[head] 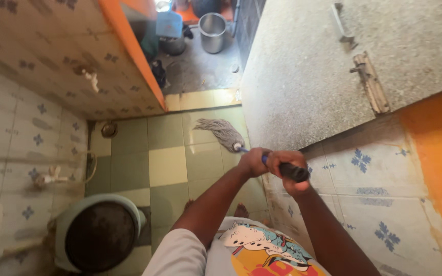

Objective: The person mops the tiled floor using a mop, cleaning the surface around a toilet and along the walls.

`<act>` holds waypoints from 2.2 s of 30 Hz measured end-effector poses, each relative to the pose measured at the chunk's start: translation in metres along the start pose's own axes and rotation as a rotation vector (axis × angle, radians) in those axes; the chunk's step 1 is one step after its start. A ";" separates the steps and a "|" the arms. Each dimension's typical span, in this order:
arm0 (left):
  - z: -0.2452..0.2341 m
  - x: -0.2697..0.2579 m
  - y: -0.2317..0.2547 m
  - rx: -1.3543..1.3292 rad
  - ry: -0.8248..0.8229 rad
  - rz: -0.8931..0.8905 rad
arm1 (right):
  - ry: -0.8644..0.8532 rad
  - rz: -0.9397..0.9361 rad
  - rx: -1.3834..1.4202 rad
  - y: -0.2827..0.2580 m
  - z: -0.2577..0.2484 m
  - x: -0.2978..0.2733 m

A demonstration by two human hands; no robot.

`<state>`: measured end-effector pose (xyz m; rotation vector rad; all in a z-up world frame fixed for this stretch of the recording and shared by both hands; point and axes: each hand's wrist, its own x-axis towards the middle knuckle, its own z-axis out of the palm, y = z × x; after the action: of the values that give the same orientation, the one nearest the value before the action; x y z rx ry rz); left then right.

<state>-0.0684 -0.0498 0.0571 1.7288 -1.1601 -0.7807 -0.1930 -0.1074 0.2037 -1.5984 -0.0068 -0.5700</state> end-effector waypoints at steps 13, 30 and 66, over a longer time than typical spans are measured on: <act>-0.156 -0.043 -0.089 0.477 -0.185 -0.261 | 0.063 -0.086 0.301 0.096 0.117 0.040; -0.295 -0.247 -0.193 0.297 0.657 -0.666 | -0.656 0.153 0.559 0.126 0.334 0.153; -0.148 -0.096 -0.110 0.476 0.327 -0.343 | -0.962 0.413 0.241 0.015 0.072 0.133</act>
<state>0.0639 0.1060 0.0198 2.3908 -0.8774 -0.4049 -0.0462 -0.0862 0.2377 -1.4432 -0.4360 0.5295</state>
